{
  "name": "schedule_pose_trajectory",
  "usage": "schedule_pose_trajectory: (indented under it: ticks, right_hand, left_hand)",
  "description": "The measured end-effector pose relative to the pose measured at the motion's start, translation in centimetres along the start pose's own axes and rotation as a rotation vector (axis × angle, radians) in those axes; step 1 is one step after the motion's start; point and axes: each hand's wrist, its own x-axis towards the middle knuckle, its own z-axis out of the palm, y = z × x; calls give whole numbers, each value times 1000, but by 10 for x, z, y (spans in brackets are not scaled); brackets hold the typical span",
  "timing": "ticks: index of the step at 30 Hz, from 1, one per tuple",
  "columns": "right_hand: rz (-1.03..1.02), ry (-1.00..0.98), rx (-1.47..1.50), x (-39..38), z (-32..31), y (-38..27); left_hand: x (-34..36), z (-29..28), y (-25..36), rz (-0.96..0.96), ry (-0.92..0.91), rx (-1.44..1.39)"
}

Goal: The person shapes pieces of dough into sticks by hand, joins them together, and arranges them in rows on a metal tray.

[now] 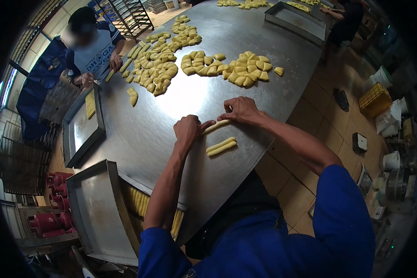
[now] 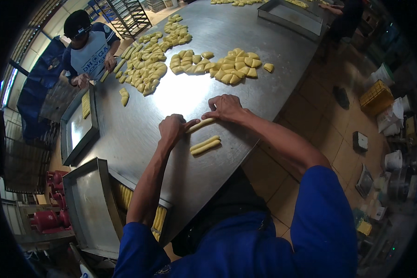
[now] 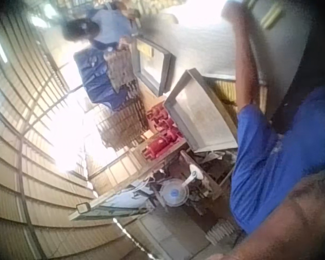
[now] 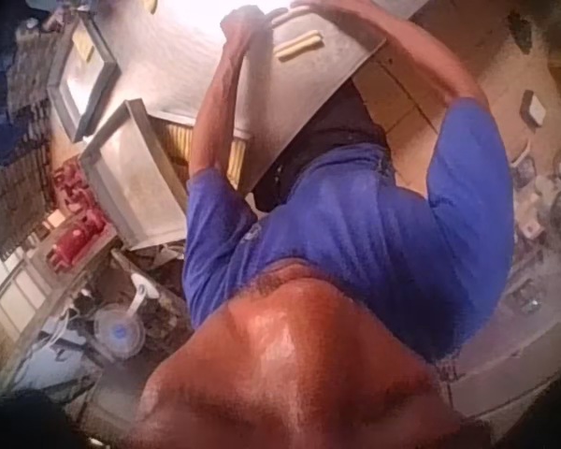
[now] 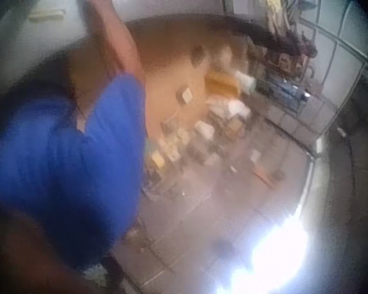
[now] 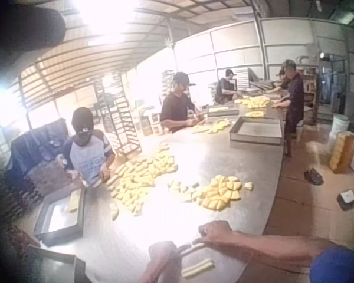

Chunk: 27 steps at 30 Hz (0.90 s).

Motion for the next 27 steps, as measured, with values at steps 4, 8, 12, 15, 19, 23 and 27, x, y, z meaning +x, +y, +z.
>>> schedule_pose_trajectory:
  ticks: [4,8,12,15,19,23,27]
  right_hand:
    - [-42,7,-59,4,10,4]
    - [-14,0,11,10,2,0]
    - [-36,-26,-55,9,9,-4]
    - [-32,-69,-66,10,0,1]
    - [-19,-157,-65,12,0,0]
    - [-94,-63,-83,12,4,1]
    - [-90,-104,-85,13,-1,-3]
  left_hand:
    - [3,-4,0,6,-53,38]
    - [8,-11,-13,-104,-166,-101]
    - [2,-2,-14,-28,-117,-51]
    - [4,3,-14,-2,-29,-52]
    - [4,4,-21,0,-78,-46]
    - [-5,8,-18,1,33,-57]
    - [-5,2,-15,-34,15,-49]
